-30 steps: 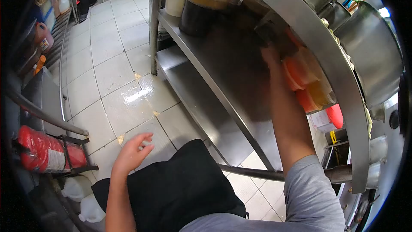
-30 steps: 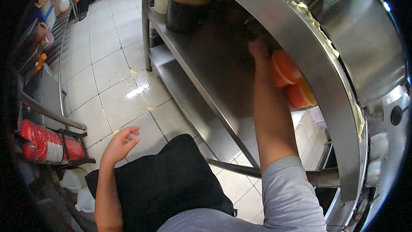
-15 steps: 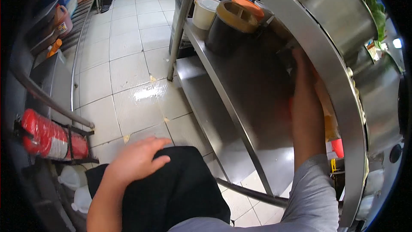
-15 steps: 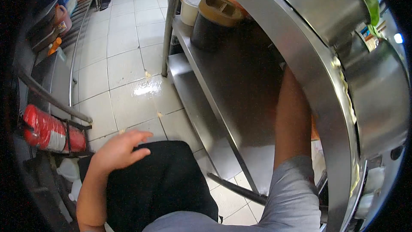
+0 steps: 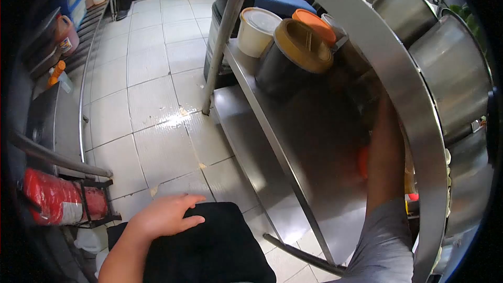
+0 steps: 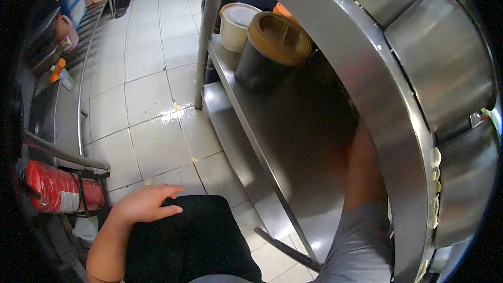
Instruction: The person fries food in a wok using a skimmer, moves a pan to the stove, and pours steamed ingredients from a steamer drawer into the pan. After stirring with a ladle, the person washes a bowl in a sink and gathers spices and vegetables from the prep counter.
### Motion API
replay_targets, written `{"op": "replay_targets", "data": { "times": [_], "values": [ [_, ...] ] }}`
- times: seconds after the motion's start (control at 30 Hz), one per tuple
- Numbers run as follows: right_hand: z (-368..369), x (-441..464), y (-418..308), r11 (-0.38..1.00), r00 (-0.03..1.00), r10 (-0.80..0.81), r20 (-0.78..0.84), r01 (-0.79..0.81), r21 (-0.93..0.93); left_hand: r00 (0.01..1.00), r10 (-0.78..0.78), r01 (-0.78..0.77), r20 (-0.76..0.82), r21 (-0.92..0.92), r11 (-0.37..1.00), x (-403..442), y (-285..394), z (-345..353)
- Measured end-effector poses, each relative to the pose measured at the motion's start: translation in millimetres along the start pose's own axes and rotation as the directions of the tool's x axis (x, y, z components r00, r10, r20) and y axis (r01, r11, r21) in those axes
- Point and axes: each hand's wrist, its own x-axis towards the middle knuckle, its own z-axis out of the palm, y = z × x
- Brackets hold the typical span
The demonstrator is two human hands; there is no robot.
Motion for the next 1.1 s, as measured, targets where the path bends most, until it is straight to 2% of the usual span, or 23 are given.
{"op": "replay_targets", "data": {
  "times": [0.73, 1.1],
  "values": [
    [-25.2, -52.3, 5.1, 1.000, 0.997, 0.006, 0.073, -0.005, -0.015, 0.988, 0.146, -0.144, -0.043, 0.045, 0.989, 17.7, 0.8, 13.2],
    [-11.8, 0.1, -1.5, 1.000, 0.999, 0.012, 0.047, -0.011, -0.029, 1.000, 0.010, -0.010, -0.013, -0.016, 1.000, 1.4, -15.3, -2.4]
  ]
}}
